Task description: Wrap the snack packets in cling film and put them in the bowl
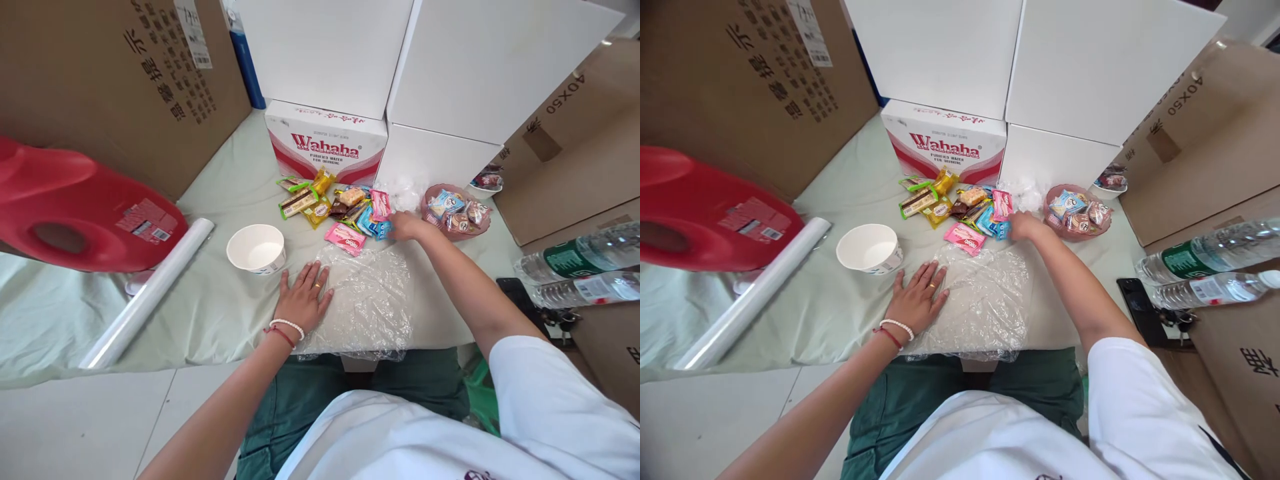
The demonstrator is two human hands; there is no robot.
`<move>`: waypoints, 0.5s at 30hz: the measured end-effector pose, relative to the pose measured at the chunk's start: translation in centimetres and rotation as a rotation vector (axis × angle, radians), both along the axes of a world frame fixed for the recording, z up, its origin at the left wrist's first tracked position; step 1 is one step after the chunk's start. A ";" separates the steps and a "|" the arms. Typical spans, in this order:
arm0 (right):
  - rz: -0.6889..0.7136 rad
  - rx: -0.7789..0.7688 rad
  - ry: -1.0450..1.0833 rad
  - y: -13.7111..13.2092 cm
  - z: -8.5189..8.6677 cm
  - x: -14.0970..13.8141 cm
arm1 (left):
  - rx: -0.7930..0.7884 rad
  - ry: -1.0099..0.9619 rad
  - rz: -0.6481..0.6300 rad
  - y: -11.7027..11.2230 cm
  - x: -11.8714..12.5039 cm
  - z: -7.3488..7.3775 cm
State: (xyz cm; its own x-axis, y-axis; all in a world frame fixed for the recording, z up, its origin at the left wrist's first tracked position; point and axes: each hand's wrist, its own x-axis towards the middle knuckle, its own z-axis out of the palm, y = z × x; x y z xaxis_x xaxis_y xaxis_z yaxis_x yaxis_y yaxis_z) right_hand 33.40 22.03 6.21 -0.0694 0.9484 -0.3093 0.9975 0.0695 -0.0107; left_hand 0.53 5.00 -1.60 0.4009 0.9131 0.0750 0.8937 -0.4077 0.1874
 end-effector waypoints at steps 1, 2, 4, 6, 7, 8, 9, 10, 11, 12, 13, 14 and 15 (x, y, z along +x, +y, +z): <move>0.024 -0.008 -0.001 0.1 -0.2 -0.6 | 0.002 0.000 -0.001 0.0 0.0 0.0; 0.047 -0.011 0.010 0.1 -0.4 -1.0 | 0.003 -0.001 -0.002 0.0 0.0 0.0; 0.084 -0.014 0.056 0.0 -0.8 -1.6 | 0.004 -0.001 -0.006 0.0 0.0 -0.1; 0.103 -0.023 0.110 -0.2 -1.3 -1.5 | 0.003 0.000 -0.006 0.0 -0.1 -0.1; 0.098 -0.025 0.142 -0.3 -1.5 -1.3 | 0.003 0.001 -0.005 0.0 -0.1 -0.1; 0.075 -0.013 0.192 -0.3 -1.8 -1.1 | 0.003 0.003 -0.004 0.0 -0.1 -0.1; 0.028 0.013 0.267 -0.3 -2.2 -0.7 | 0.003 0.004 -0.004 0.1 -0.1 -0.1; -0.045 0.052 0.366 -0.3 -2.6 -0.4 | 0.004 0.005 -0.005 0.1 -0.1 -0.1; -0.130 0.097 0.472 -0.2 -3.0 0.0 | 0.004 0.006 -0.006 0.1 -0.1 -0.1; -0.213 0.141 0.566 -0.1 -3.5 0.3 | 0.004 0.006 -0.008 0.1 -0.1 -0.1; -0.279 0.177 0.631 0.0 -3.9 0.5 | 0.002 0.006 -0.009 0.1 -0.1 0.0; -0.317 0.200 0.661 0.1 -4.4 0.7 | -0.001 0.007 -0.010 0.1 -0.1 0.0; -0.333 0.213 0.669 0.2 -4.8 0.7 | -0.004 0.007 -0.010 0.1 -0.1 0.0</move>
State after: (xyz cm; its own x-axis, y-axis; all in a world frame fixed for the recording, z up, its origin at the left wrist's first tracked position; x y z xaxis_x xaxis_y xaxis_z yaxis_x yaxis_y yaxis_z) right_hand 34.14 22.21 1.39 0.1222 0.9863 -0.1108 0.7522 -0.1649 -0.6379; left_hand 0.46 5.12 -1.58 0.4101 0.9094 0.0687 0.8911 -0.4156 0.1822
